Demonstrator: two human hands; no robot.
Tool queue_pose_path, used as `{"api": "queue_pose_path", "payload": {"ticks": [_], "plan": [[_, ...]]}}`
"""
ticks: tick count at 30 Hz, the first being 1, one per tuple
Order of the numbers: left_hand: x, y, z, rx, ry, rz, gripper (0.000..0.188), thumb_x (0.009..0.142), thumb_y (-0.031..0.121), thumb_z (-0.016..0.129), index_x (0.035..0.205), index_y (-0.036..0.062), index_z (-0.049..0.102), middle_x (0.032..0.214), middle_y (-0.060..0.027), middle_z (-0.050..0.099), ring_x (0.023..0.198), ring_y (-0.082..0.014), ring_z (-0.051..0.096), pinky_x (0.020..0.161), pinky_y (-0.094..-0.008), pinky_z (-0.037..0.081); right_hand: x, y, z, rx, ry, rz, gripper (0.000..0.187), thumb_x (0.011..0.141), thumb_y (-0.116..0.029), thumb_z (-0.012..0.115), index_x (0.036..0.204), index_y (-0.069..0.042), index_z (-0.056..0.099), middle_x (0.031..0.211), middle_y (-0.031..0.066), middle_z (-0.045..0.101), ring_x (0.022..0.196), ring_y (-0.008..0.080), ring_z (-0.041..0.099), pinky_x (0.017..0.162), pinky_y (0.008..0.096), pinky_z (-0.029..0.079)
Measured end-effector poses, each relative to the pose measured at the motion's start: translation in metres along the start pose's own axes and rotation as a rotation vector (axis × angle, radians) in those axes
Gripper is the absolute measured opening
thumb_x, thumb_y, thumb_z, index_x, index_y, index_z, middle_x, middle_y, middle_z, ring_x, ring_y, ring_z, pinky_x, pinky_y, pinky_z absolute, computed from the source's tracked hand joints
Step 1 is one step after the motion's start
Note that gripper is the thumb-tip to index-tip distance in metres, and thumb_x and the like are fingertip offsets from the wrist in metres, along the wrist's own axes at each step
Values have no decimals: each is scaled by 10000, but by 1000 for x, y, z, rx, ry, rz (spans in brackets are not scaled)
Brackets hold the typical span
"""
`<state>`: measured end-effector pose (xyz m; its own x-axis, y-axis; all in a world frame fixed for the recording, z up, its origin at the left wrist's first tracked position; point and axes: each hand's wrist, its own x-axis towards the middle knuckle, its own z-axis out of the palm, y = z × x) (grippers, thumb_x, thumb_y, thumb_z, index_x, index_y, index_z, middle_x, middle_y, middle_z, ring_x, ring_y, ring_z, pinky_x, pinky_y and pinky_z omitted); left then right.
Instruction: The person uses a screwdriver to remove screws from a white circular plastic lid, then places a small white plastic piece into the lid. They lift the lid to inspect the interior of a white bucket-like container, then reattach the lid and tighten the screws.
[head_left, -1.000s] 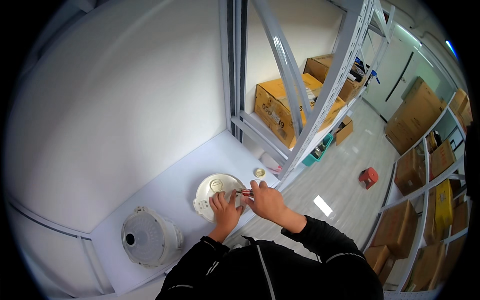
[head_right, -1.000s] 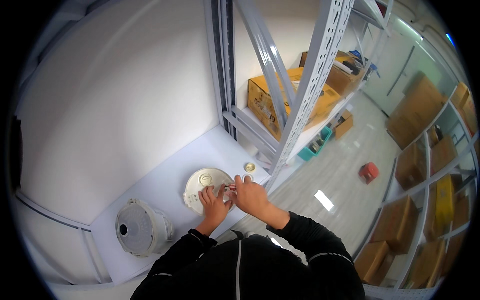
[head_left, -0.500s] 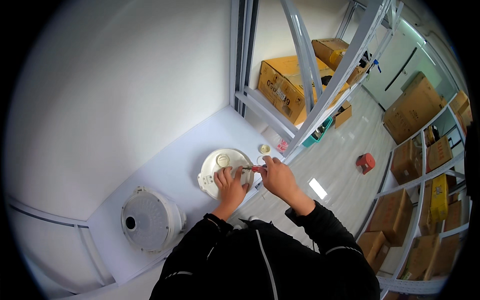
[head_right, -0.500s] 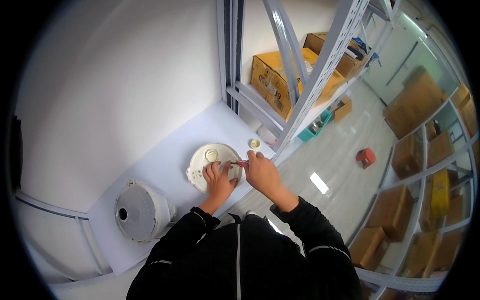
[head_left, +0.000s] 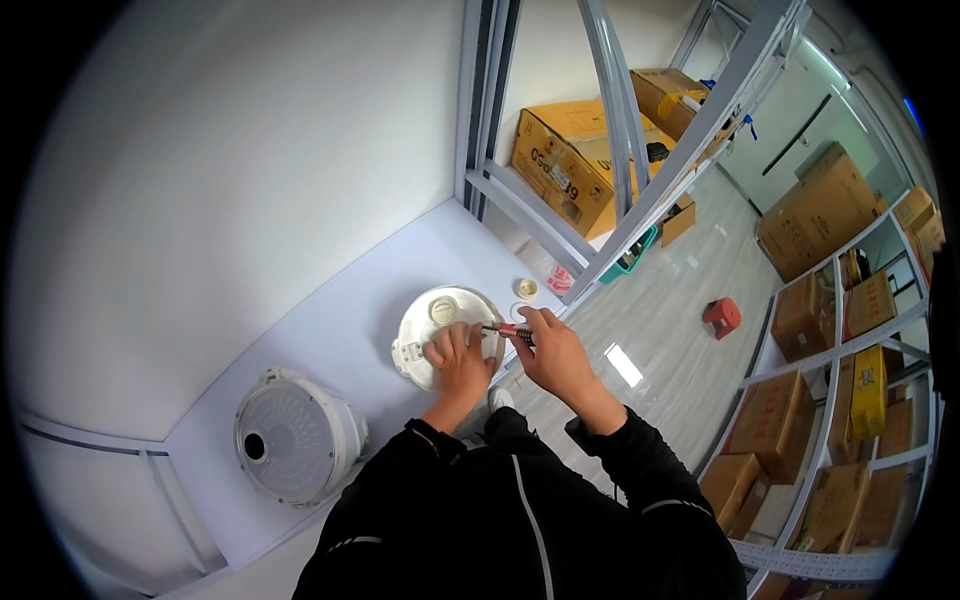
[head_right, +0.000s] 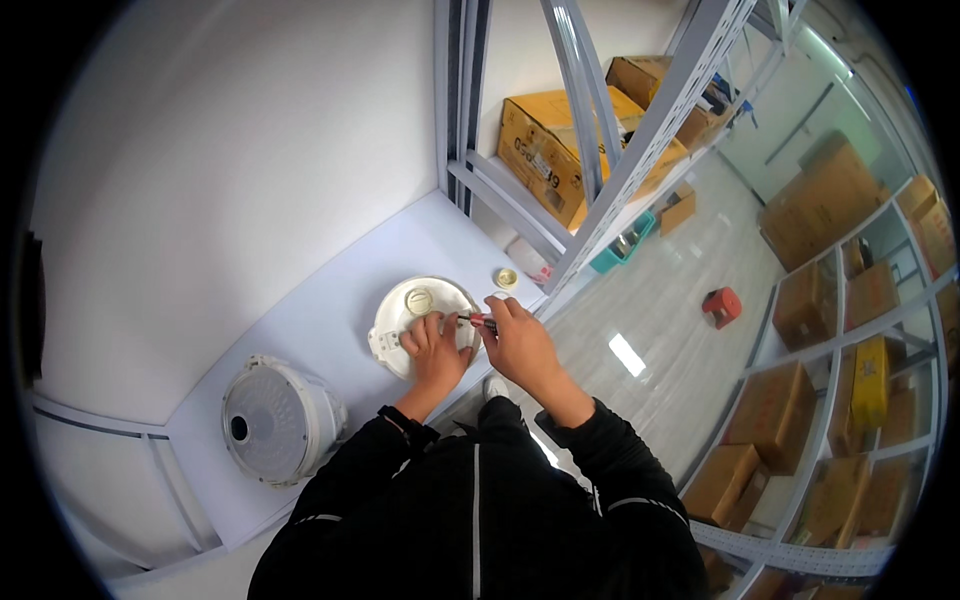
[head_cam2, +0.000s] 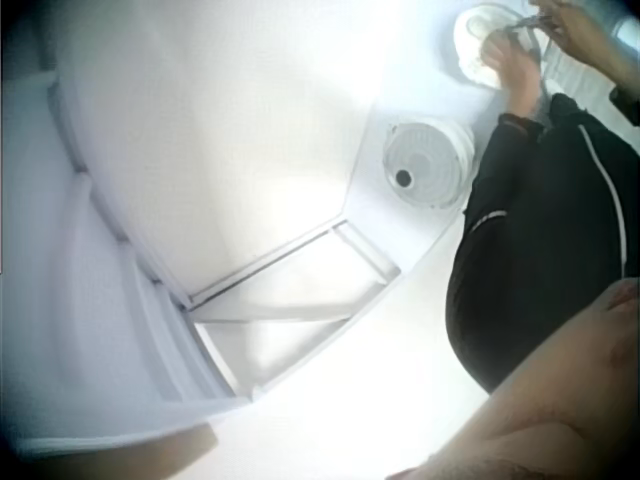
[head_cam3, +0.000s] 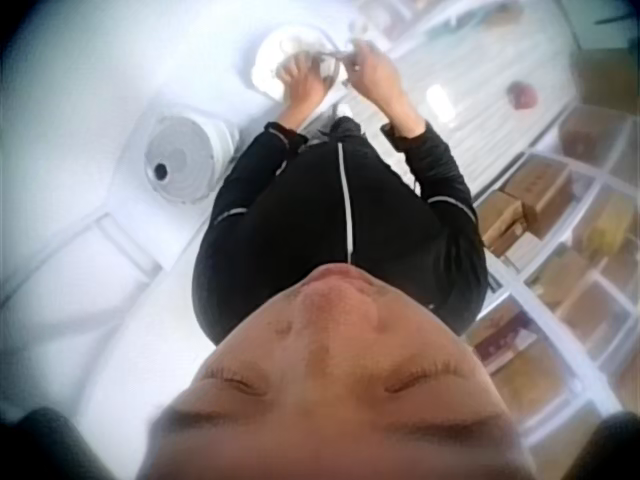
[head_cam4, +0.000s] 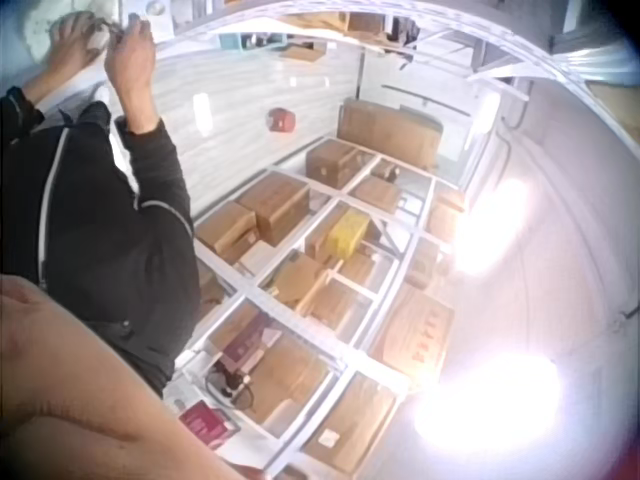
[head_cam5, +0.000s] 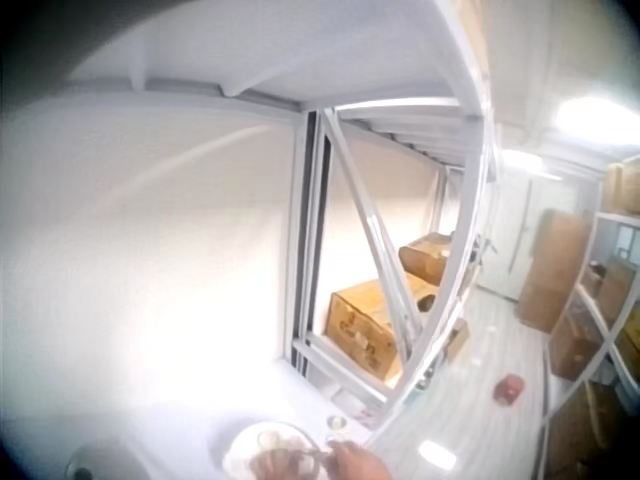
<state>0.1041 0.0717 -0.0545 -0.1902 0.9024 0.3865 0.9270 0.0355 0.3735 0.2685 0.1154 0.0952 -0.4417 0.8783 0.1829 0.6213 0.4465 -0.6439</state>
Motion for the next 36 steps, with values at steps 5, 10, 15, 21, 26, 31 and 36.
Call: {"api": "queue_pose_path", "payload": {"ticks": [5,10,15,21,26,31,36], "plan": [[12,0,3,-13,-85,-74,711,707,294,920,1356,155,666,1312,-21,560,1260,-283,464,967,-497,288,3,9,-6,-41,33,-278,477,819,-7,759,1283,-21,648,1165,184,675,1063,431,641,930,492,559],[25,0,-6,-40,-151,-60,715,701,280,914,1357,163,655,1245,-22,570,1219,-274,479,950,-484,291,7,21,-4,-5,63,-321,522,789,11,754,1298,-21,641,1222,189,652,1100,434,637,946,488,557],[28,-1,-5,-59,-142,-68,676,703,273,913,1318,154,658,1220,-33,583,1208,-280,491,954,-485,297,7,9,-7,-7,43,-129,501,852,-66,799,1320,-29,625,1195,194,655,1080,438,665,883,510,578],[32,-5,0,-84,-131,-79,659,680,287,920,1258,130,647,1226,-59,603,1226,-299,498,965,-497,305,16,6,-9,-73,-71,-150,472,899,-103,790,1332,-37,614,1145,177,675,1023,421,683,836,504,588],[36,-2,-4,-66,-146,-107,620,696,295,910,1229,117,648,1199,-56,596,1197,-288,498,943,-479,299,27,13,-7,-40,52,-476,442,927,-163,779,1321,-44,619,1118,180,663,948,413,697,790,480,596],[33,-7,7,-34,-56,-85,607,691,287,900,1215,113,648,1181,-53,590,1187,-286,498,938,-468,297,20,-9,-8,-97,-140,49,478,866,-94,789,1310,-43,617,1149,183,650,1048,422,671,884,494,577],[36,-3,0,-54,-139,-133,615,689,291,905,1218,115,647,1180,-54,588,1190,-285,495,937,-468,298,27,10,-5,-94,16,-409,478,898,-174,810,1302,-35,597,1139,199,648,957,434,709,777,504,596]]}}
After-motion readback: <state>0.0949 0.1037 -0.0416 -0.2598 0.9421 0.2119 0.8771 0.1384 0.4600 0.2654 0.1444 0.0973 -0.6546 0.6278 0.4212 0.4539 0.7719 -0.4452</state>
